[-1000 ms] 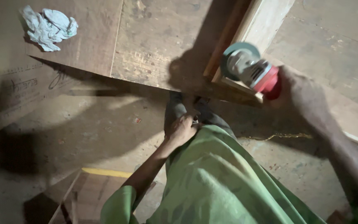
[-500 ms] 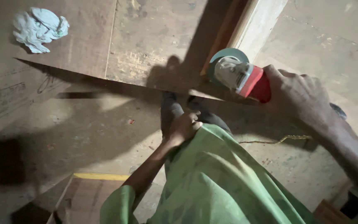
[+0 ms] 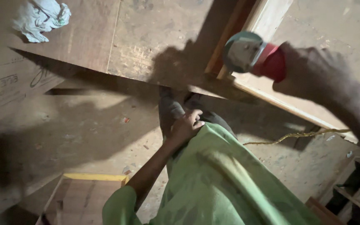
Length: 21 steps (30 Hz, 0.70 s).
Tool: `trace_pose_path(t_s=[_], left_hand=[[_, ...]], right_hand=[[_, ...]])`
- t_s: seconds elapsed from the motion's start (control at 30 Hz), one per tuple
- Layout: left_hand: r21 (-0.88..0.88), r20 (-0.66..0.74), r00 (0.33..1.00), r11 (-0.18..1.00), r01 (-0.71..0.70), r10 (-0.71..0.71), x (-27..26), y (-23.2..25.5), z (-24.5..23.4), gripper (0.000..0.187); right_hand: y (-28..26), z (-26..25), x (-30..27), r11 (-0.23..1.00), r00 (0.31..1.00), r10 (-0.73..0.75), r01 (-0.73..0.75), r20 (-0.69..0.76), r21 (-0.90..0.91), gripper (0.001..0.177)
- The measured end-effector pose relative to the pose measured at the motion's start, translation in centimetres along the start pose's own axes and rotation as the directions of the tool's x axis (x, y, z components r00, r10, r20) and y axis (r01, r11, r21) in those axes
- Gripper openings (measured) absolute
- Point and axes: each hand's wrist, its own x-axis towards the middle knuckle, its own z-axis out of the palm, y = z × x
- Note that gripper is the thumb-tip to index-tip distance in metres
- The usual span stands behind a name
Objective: The person uses a handheld angle grinder with a sanding disc to smooth the edges and surfaces of a wooden frame. They move the tool along the frame's perimeter, then walk to another area and lift a wooden panel.
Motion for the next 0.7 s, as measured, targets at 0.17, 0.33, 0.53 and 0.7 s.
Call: trace_pose_path(t_s=[0.17,0.33,0.53,0.7], left_hand=[[-0.028,-0.007,1.000,0.999,-0.021,0.020,-0.2,0.0,0.0,0.045],[-0.073,0.026,1.000,0.997,-0.005,0.007,-0.2,0.5,0.0,0.045],[-0.075,0.029,0.999,0.996,-0.041,0.043,0.1,0.7,0.0,0.045],[-0.078,0.039,0.998,0.996,-0.040,0.043,-0.3,-0.1,0.9,0.047]], right_hand=[[1.7,-0.4,-0.1,0.999,0.975,-0.001,-0.010,-0.224,-0.051,0.057],[-2.0,-2.2,-0.8,0.999,0.994,0.022,-0.019,0.110,-0.033,0.042],[-4.7,-3.1,-0.7,0.998,0.976,0.013,-0.026,0.219,0.056,0.062],[-1.6,-3.1,0.1,0.996,0.982,0.082,-0.084,0.172,0.005,0.060]])
